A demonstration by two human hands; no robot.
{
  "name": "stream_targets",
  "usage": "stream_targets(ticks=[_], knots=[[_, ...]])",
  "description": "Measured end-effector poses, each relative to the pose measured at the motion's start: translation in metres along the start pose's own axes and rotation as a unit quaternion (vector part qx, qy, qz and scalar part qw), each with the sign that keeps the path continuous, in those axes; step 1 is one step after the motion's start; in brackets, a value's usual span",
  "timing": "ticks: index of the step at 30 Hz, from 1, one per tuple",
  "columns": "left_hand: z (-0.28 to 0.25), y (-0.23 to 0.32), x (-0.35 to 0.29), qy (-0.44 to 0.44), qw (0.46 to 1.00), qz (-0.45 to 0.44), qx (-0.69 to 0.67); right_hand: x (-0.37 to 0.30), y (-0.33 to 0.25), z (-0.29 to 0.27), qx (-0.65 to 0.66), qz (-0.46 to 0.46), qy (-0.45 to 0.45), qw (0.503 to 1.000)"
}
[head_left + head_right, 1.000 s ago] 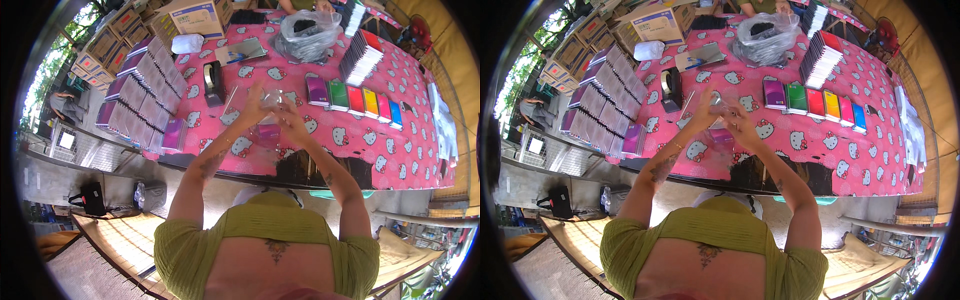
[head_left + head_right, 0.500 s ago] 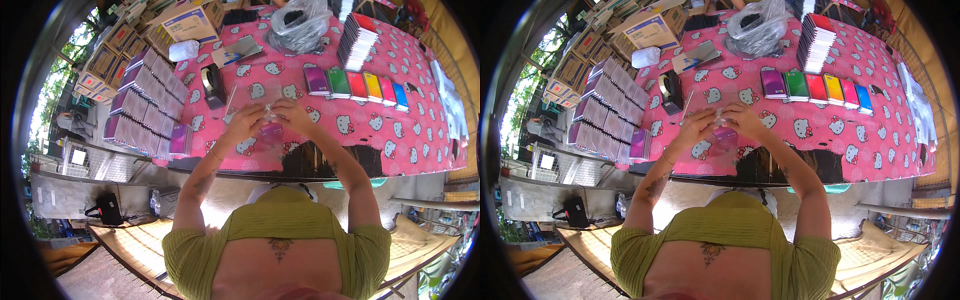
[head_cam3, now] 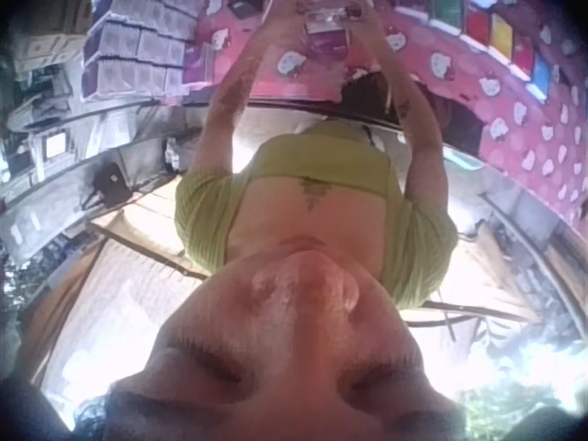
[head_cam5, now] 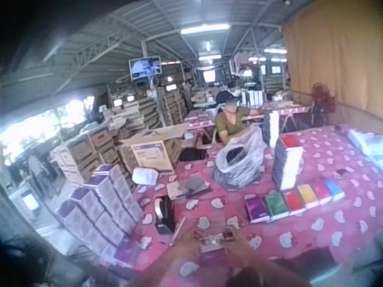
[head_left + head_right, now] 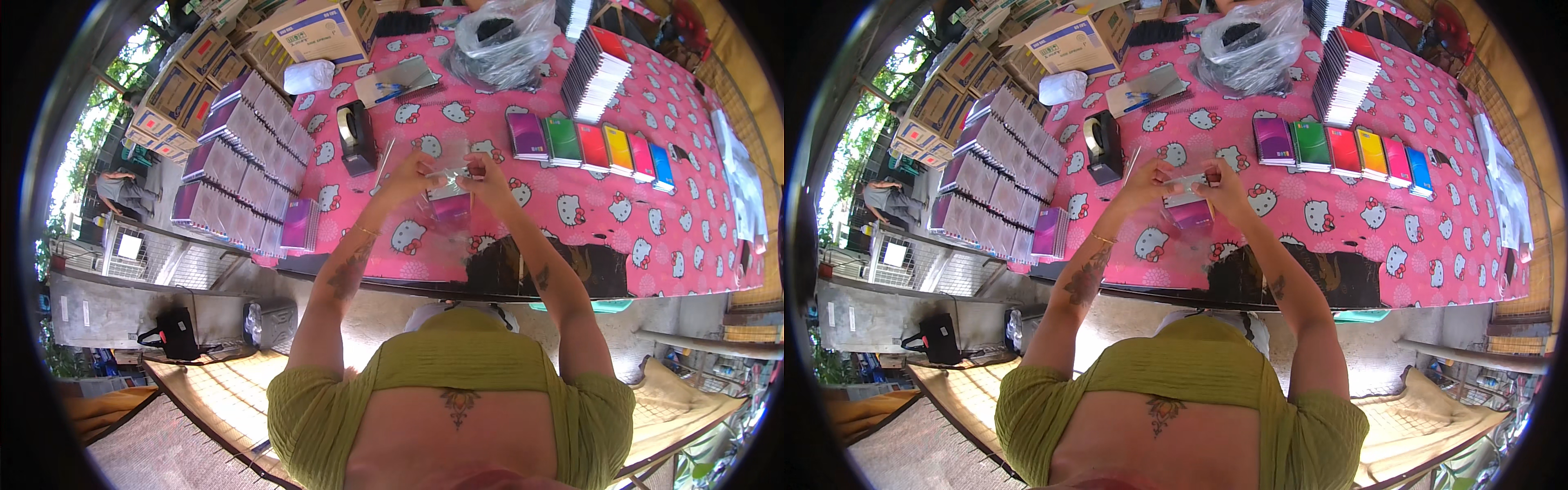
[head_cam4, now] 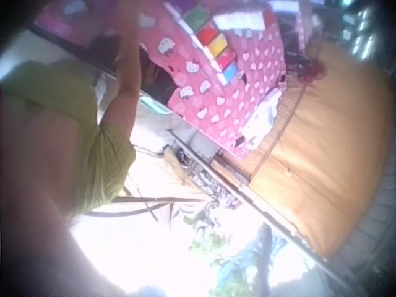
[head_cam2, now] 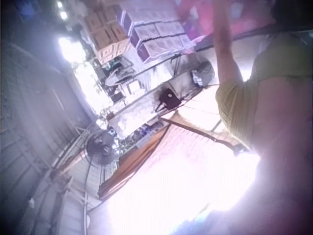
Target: The person picks up small colored books from a table, places them inside clear plastic sleeves, and seals the sleeves with adhesive tape.
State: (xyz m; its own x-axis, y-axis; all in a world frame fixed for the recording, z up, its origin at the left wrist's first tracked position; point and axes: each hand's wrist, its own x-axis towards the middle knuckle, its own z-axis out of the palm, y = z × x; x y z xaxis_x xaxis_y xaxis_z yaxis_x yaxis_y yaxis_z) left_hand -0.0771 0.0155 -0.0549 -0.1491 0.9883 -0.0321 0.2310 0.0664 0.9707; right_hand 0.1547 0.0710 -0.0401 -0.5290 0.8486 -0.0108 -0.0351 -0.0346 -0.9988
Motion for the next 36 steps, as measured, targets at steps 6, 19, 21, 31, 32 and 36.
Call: stream_targets(ticks=[6,19,21,31,32,36], knots=[[-0.151,-0.069,0.001,0.382,0.887,-0.108,0.238,0.001,0.005,0.019,-0.012,-0.05,0.03,0.998],[-0.133,-0.026,-0.013,0.299,0.777,-0.158,0.531,0.0,0.018,0.005,-0.035,-0.031,0.04,0.998],[-0.114,0.022,-0.013,0.203,0.822,-0.018,0.532,0.001,0.017,0.015,-0.012,-0.031,0.029,0.999],[-0.027,0.043,0.092,-0.426,0.86,-0.05,0.276,-0.003,0.004,0.019,0.019,-0.035,0.017,0.999],[-0.033,0.025,0.097,-0.457,0.858,-0.137,0.188,-0.002,0.009,0.022,0.016,-0.048,0.023,0.998],[0.001,0.002,0.056,-0.264,0.958,-0.114,-0.019,-0.029,0.01,0.029,-0.282,-0.205,0.188,0.918]])
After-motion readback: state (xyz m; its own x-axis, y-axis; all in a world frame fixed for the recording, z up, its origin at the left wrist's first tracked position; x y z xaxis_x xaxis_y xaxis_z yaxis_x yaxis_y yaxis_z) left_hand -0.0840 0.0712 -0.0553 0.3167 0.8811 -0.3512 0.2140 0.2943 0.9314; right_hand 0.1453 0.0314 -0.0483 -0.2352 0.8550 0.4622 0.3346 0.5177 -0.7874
